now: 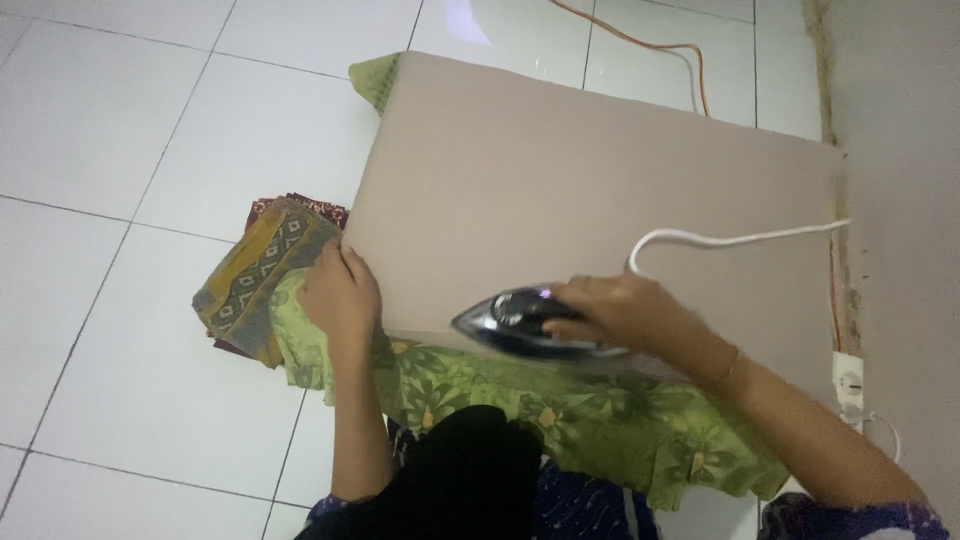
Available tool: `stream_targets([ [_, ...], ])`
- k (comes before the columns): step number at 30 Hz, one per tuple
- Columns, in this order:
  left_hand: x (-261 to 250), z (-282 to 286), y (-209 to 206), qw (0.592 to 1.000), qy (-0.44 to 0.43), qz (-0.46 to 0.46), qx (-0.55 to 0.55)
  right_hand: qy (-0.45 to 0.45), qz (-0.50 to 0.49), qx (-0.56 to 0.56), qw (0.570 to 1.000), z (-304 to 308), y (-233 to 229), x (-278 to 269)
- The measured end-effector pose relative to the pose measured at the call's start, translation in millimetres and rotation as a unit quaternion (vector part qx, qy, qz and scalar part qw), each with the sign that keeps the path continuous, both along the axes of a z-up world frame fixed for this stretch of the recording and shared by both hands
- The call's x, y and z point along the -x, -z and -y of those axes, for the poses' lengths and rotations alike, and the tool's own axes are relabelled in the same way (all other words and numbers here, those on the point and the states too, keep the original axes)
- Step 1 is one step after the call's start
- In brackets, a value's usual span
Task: Ironing a light-colored fabric pillowcase on a flat surface.
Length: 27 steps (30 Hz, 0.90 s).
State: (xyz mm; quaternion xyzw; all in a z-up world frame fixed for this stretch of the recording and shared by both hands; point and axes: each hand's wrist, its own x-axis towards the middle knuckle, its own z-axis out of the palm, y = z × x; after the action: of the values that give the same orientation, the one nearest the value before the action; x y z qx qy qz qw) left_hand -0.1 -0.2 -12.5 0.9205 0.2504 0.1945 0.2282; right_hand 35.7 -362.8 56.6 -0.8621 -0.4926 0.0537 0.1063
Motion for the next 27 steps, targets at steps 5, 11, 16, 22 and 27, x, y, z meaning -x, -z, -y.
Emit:
stream_targets([
  [5,-1,0,-2,1.000,-0.006,-0.012,0.015,-0.005,0.070,-0.034,0.997,12,-15,-57],
  [11,3,-1,-5,1.000,0.011,0.020,0.002,0.223,0.101,0.009,0.970,17,-19,-129],
  [16,2,4,-6,1.000,-0.001,0.020,0.017,0.396,0.148,-0.058,0.904,21,-12,-161],
  [22,5,17,-10,0.997,0.003,0.024,-0.078,0.543,0.025,-0.048,0.838,2,-35,-113],
  [27,-2,43,2,0.985,0.110,0.075,-0.108,0.425,0.114,-0.020,0.898,35,-15,-29],
])
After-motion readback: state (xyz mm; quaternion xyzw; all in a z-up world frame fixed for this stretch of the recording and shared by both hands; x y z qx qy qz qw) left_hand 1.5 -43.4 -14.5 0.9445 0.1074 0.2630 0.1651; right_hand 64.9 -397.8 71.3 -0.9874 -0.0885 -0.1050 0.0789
